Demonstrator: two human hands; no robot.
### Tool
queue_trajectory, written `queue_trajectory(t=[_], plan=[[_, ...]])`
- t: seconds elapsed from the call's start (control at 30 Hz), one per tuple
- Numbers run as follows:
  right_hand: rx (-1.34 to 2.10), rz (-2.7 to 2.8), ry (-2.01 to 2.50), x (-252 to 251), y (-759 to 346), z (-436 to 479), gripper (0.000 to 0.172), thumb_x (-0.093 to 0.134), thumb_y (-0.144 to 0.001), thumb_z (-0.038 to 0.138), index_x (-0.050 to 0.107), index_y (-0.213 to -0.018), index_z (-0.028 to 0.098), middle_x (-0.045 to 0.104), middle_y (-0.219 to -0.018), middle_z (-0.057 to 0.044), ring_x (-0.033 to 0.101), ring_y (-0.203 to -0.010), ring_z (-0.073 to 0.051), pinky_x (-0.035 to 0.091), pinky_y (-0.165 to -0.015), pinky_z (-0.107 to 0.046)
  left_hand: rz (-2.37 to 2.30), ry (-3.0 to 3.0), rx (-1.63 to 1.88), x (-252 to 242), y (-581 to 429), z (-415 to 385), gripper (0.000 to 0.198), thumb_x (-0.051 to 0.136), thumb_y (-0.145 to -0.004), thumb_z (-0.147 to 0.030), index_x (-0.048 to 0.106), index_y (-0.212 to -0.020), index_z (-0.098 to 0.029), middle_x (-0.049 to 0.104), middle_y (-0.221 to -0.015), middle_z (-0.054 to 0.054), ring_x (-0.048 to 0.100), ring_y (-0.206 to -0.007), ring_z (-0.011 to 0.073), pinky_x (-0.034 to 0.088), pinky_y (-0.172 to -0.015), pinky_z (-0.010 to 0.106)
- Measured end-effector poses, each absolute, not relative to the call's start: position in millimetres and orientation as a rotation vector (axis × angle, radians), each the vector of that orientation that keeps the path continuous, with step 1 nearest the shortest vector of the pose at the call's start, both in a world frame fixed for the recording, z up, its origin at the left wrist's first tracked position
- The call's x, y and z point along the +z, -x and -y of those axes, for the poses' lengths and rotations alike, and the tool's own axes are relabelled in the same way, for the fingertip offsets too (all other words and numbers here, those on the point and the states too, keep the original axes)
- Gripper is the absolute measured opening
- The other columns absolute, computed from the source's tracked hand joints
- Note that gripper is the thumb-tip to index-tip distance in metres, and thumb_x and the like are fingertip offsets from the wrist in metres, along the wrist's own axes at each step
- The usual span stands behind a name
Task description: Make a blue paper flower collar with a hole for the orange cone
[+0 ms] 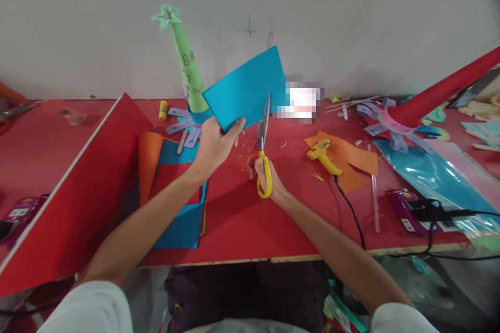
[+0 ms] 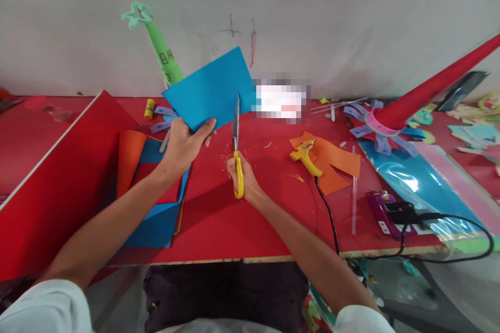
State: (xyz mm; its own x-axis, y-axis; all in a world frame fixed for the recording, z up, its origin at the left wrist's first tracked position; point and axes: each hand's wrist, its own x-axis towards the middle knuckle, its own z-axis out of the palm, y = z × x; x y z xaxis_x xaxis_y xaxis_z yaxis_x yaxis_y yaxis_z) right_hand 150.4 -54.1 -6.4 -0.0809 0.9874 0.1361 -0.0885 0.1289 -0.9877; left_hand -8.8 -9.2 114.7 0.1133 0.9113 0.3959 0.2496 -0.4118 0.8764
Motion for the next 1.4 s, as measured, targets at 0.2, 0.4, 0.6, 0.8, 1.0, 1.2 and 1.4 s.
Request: queue_trajectory(t=[0.2,0.4,0.6,0.8,1.0,1.2,1.4], plan=[[1.165,1.260,1.040,-5,-155,54,0.075,0.053,-0.085,0.100,0.057,-0.088,0.025,0.052,-0.068,0.004,0.049,-0.059,-0.014,0.041,-0.059,-0.031,-1.137,-1.808,1.263,116,9,10,0.054,0.071,-0.103,-0.039,0.056,-0.054,-0.021,0.060,-0.052,0.003,0.055,-0.049,0.0123,0.042,-0.056,0.030],[1.115,1.312,1.056,-4,-161,53,0.074,0.055,-0.088,0.097,0.057,-0.080,0.024,0.053,-0.058,0.003,0.050,-0.053,-0.013,0.039,-0.056,-0.030,-1.130,-1.746,1.301,111,10,4,0.047,0.071,-0.101,-0.037,0.061,-0.059,-0.020,0.066,-0.058,0.003,0.059,-0.052,0.0133,0.046,-0.056,0.030],[1.101,1.308,1.076,-8,-162,52,0.073,0.056,-0.088,0.096,0.056,-0.077,0.024,0.053,-0.054,0.004,0.050,-0.049,-0.012,0.038,-0.052,-0.028,-1.109,-1.732,1.338,113,13,3,0.042,0.070,-0.101,-0.038,0.060,-0.065,-0.021,0.063,-0.058,0.001,0.057,-0.052,0.0122,0.046,-0.053,0.029],[1.154,1.247,1.092,-12,-160,53,0.070,0.063,-0.087,0.093,0.057,-0.081,0.024,0.052,-0.052,0.005,0.052,-0.046,-0.012,0.043,-0.049,-0.027,-1.062,-1.769,1.425,118,19,-2,0.031,0.068,-0.103,-0.033,0.055,-0.076,-0.023,0.060,-0.060,-0.004,0.057,-0.053,0.0104,0.046,-0.054,0.026],[1.269,1.165,1.018,-14,-152,50,0.073,0.062,-0.083,0.097,0.055,-0.087,0.024,0.047,-0.059,0.009,0.045,-0.046,-0.009,0.040,-0.047,-0.026,-1.126,-1.891,1.385,120,22,-4,0.030,0.068,-0.103,-0.032,0.057,-0.077,-0.022,0.060,-0.059,-0.004,0.058,-0.052,0.0110,0.044,-0.055,0.027],[1.246,1.160,1.012,-13,-155,48,0.071,0.062,-0.086,0.094,0.058,-0.092,0.024,0.048,-0.063,0.008,0.046,-0.051,-0.010,0.043,-0.051,-0.027,-1.169,-1.964,1.332,120,25,-7,0.034,0.070,-0.101,-0.031,0.056,-0.072,-0.022,0.061,-0.057,-0.003,0.060,-0.053,0.0129,0.042,-0.056,0.029],[1.188,1.254,1.061,-13,-165,49,0.069,0.060,-0.089,0.093,0.056,-0.087,0.024,0.051,-0.057,0.006,0.047,-0.048,-0.011,0.041,-0.049,-0.027,-1.116,-1.868,1.329,119,27,-9,0.034,0.070,-0.101,-0.034,0.056,-0.073,-0.022,0.056,-0.057,-0.004,0.054,-0.050,0.0113,0.041,-0.052,0.028]])
